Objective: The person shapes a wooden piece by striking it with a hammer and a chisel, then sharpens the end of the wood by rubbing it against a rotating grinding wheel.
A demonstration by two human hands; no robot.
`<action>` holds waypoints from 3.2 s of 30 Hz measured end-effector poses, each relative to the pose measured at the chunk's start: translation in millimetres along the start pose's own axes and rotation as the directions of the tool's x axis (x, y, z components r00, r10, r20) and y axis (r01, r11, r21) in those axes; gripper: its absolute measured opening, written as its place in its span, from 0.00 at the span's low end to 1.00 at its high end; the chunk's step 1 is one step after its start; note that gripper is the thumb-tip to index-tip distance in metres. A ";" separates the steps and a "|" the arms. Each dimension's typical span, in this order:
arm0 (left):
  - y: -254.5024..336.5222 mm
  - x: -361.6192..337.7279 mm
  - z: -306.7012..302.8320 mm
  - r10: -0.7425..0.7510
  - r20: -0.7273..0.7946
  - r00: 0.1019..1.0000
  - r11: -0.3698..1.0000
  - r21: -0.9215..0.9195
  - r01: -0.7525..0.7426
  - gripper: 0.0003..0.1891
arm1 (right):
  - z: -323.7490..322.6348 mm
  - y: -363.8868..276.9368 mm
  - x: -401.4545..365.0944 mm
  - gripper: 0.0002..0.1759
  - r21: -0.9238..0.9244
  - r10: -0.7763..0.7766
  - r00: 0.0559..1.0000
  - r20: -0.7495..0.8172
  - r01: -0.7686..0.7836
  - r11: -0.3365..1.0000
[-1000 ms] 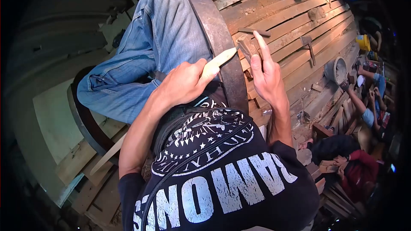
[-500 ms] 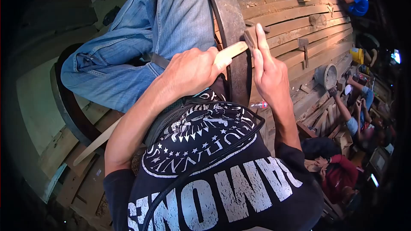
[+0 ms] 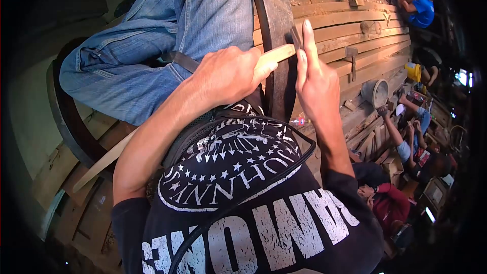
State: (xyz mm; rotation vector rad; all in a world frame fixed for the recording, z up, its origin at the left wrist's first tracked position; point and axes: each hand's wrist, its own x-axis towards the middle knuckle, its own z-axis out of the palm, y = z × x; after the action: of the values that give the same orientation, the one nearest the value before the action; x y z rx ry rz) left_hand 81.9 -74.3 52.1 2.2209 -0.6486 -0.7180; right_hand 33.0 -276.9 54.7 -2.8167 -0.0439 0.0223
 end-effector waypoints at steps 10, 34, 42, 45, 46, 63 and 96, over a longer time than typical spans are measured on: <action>-2.2 -1.9 3.4 -0.050 0.009 0.999 0.999 -0.007 0.050 0.21 | 1.9 1.5 0.3 0.32 -0.069 -0.033 0.998 -0.052 0.029 0.997; -3.6 0.3 3.8 -0.102 0.056 0.993 0.994 0.039 0.100 0.25 | -7.9 -6.8 -11.9 0.33 -0.071 0.092 0.989 0.120 -0.084 0.994; -4.8 0.2 3.8 -0.076 0.038 0.996 0.997 0.012 0.075 0.26 | -6.8 -8.6 -1.7 0.32 -0.085 0.019 0.998 0.056 -0.014 0.996; -0.3 -2.5 -2.8 -0.054 0.053 0.997 0.999 0.011 0.053 0.24 | -6.2 -5.2 -0.8 0.32 -0.065 0.005 0.998 0.056 -0.001 0.998; 0.7 -2.2 -3.9 -0.015 0.059 0.998 0.999 0.034 0.013 0.25 | -3.4 -5.3 5.2 0.32 -0.066 0.016 0.998 0.060 -0.012 0.998; -4.8 2.5 -0.6 -0.093 0.072 0.993 0.996 0.009 0.093 0.28 | -0.8 5.2 -2.0 0.32 -0.019 -0.001 1.000 0.007 0.001 1.000; -8.6 1.3 5.0 -0.062 0.067 0.996 0.998 0.000 0.063 0.26 | -1.1 9.6 5.1 0.31 0.012 -0.010 1.000 0.009 0.010 1.000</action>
State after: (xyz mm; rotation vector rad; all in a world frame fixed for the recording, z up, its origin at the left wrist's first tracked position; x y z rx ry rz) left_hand 81.6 -72.0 42.3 2.2317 -0.6130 -0.8272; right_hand 38.4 -286.2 52.6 -2.8048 -0.0602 0.0332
